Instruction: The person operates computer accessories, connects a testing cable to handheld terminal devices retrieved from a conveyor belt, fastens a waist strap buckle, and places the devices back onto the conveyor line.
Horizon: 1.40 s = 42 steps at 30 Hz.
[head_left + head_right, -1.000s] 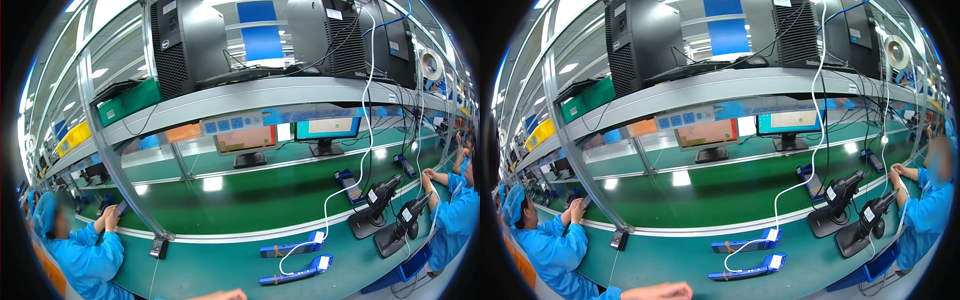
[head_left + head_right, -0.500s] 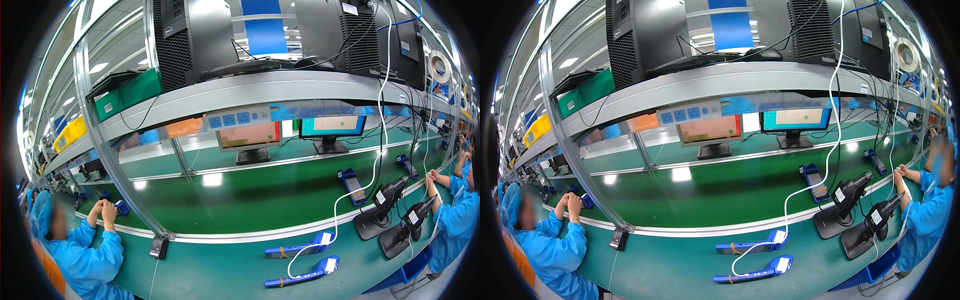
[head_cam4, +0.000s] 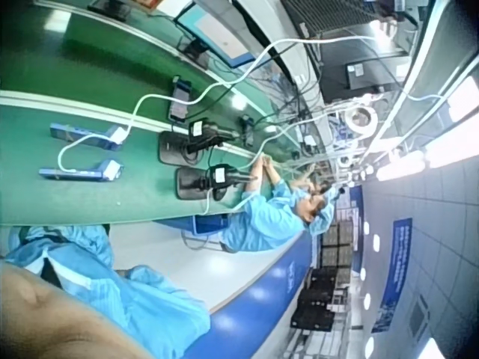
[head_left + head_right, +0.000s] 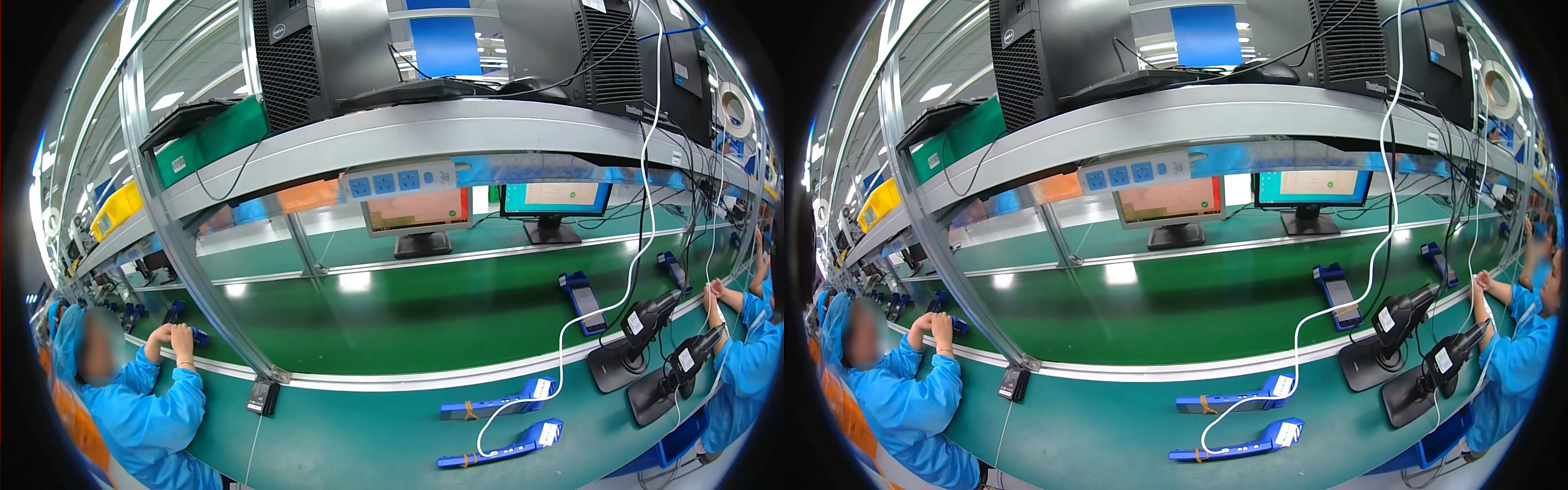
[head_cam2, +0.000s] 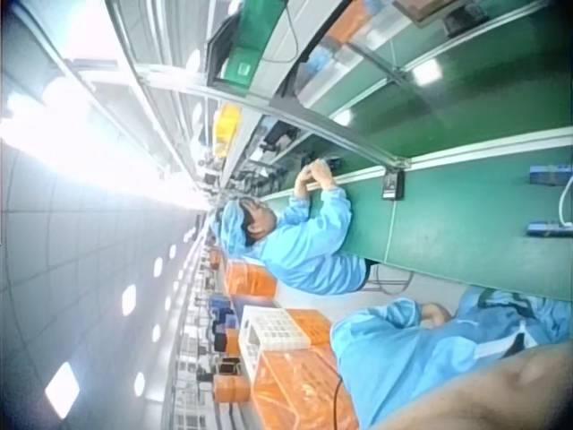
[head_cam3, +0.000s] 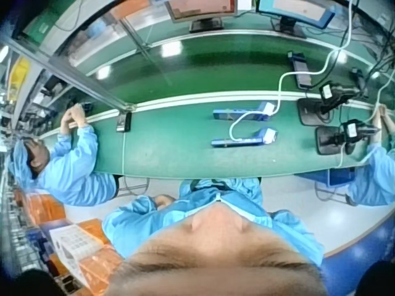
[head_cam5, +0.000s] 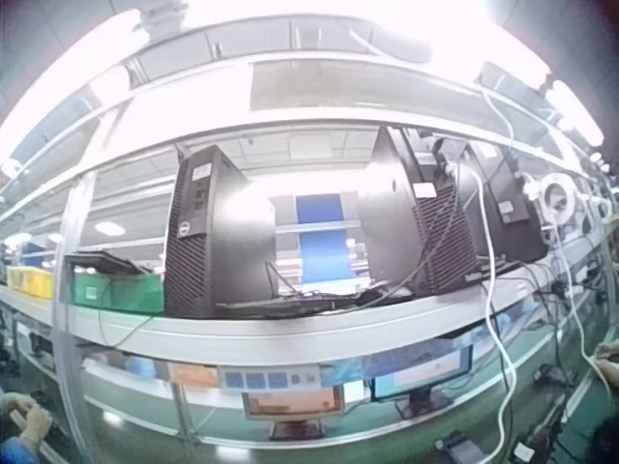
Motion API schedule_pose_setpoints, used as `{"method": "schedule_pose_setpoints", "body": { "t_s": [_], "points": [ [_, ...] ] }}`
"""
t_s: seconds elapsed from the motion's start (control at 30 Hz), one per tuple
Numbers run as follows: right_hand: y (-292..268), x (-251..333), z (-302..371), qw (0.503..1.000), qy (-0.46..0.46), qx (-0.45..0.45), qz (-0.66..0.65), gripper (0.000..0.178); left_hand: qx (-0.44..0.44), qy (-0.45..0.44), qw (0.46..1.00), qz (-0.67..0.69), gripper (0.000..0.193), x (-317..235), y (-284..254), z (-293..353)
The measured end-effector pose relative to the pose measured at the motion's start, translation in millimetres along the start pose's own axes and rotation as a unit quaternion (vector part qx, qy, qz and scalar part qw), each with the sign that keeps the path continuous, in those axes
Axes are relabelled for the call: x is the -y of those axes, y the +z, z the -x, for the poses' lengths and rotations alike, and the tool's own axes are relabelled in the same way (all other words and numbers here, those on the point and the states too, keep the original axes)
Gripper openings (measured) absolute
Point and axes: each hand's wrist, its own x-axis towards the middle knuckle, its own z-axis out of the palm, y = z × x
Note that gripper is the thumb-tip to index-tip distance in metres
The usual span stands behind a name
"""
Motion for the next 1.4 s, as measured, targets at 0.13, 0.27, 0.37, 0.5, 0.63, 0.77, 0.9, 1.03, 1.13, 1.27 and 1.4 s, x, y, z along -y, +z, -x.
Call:
{"method": "schedule_pose_setpoints", "body": {
  "t_s": [0.13,0.27,0.37,0.5,0.63,0.77,0.9,1.03,1.13,1.27,1.4],
  "points": [
    [-3,4,4,1.000,-0.004,-0.003,0.003,0.029,0.010,0.001,1.000,-0.002,0.027,2,-2,-4],
    [-6,8,7,1.000,-0.006,-0.008,0.006,0.029,0.019,-0.002,1.000,-0.005,0.027,3,-5,-4],
    [-7,11,6,1.000,-0.011,-0.007,0.007,0.029,0.029,-0.009,1.000,-0.004,0.028,2,-7,-4],
    [-10,14,7,1.000,-0.014,-0.006,0.010,0.029,0.040,-0.015,0.999,-0.006,0.029,2,-11,-5],
    [-16,17,10,1.000,-0.014,-0.010,0.014,0.029,0.050,-0.019,0.999,-0.008,0.029,4,-15,-10],
    [-19,21,13,1.000,-0.012,-0.015,0.019,0.029,0.068,-0.025,0.997,-0.019,0.030,6,-19,-16],
    [-19,22,16,0.999,-0.023,-0.026,0.024,0.029,0.117,-0.028,0.992,-0.039,0.031,11,-22,-25],
    [-14,33,12,0.996,-0.052,-0.033,0.058,0.029,0.272,-0.026,0.957,-0.092,0.032,8,-8,-52],
    [-13,57,22,0.984,-0.099,-0.045,0.140,0.029,0.411,0.003,0.897,-0.161,0.033,-14,-5,-64],
    [-23,105,52,0.963,-0.147,-0.161,0.158,0.028,0.152,0.092,0.980,-0.096,0.029,-51,-96,-44],
    [-37,145,43,0.827,-0.288,-0.462,0.143,0.028,-0.167,0.138,0.955,-0.204,0.033,-101,-139,-58]
  ]
}}
